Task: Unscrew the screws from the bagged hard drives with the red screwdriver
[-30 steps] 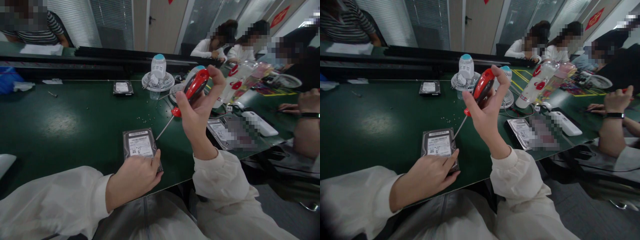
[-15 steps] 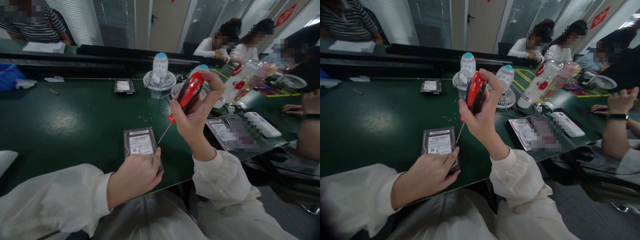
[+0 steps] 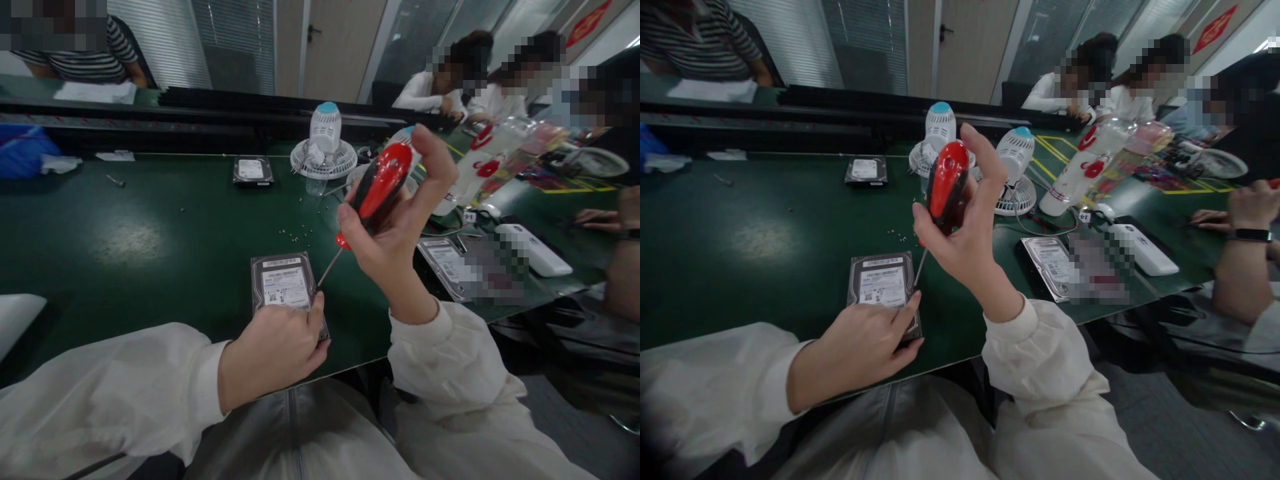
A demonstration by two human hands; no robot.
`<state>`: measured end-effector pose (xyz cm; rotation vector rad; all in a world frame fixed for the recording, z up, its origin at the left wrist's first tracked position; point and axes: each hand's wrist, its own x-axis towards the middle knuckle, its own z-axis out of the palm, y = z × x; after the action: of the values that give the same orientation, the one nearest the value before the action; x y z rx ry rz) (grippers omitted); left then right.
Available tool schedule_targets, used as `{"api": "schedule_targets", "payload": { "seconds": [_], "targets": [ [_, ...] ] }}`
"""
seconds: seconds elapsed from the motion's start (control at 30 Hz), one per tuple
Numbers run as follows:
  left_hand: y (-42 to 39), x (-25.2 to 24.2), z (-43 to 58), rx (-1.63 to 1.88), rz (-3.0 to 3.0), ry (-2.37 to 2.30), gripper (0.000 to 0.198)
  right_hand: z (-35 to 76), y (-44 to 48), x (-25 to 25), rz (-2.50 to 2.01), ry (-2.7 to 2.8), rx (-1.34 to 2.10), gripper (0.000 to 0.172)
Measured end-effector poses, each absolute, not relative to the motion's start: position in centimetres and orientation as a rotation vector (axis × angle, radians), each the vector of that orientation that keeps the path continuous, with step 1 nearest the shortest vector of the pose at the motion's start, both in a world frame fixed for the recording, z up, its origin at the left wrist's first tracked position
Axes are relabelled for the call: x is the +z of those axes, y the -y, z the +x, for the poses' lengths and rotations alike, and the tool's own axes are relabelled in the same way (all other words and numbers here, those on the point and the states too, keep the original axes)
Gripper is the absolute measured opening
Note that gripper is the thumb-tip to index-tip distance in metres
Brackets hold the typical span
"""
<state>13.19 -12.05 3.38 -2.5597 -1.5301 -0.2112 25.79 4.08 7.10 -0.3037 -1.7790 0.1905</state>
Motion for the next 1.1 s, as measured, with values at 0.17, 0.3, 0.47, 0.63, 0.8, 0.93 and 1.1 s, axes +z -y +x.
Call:
{"api": "schedule_targets", "payload": {
  "seconds": [0.17,0.3,0.47,0.63,0.8,0.93,1.1],
  "targets": [
    [12.2,3.6,13.2,-0.192,-2.571,1.526,0.062,26.7,-3.5,8.7,-0.309,1.919,0.179,0.057],
    [12.2,3.7,13.2,-0.158,-2.577,1.524,0.063,27.2,-3.7,10.0,-0.263,1.856,0.049,0.050],
    [12.1,3.8,13.2,-0.149,-2.584,1.523,0.061,28.2,-2.4,11.9,-0.303,2.087,0.230,0.034],
    [12.0,3.9,13.1,-0.147,-2.607,1.531,0.062,28.6,-1.0,14.1,-0.336,2.266,0.004,0.033],
    [12.0,3.9,13.2,-0.127,-2.620,1.547,0.062,29.0,-0.6,15.4,-0.456,2.279,-0.117,0.026],
    [12.0,3.9,13.1,-0.126,-2.617,1.535,0.063,29.0,-0.7,15.8,-0.376,2.372,-0.080,0.035],
    [12.1,3.8,13.1,-0.140,-2.603,1.537,0.061,28.7,-1.0,16.3,-0.451,2.347,-0.185,0.026]
  ]
}}
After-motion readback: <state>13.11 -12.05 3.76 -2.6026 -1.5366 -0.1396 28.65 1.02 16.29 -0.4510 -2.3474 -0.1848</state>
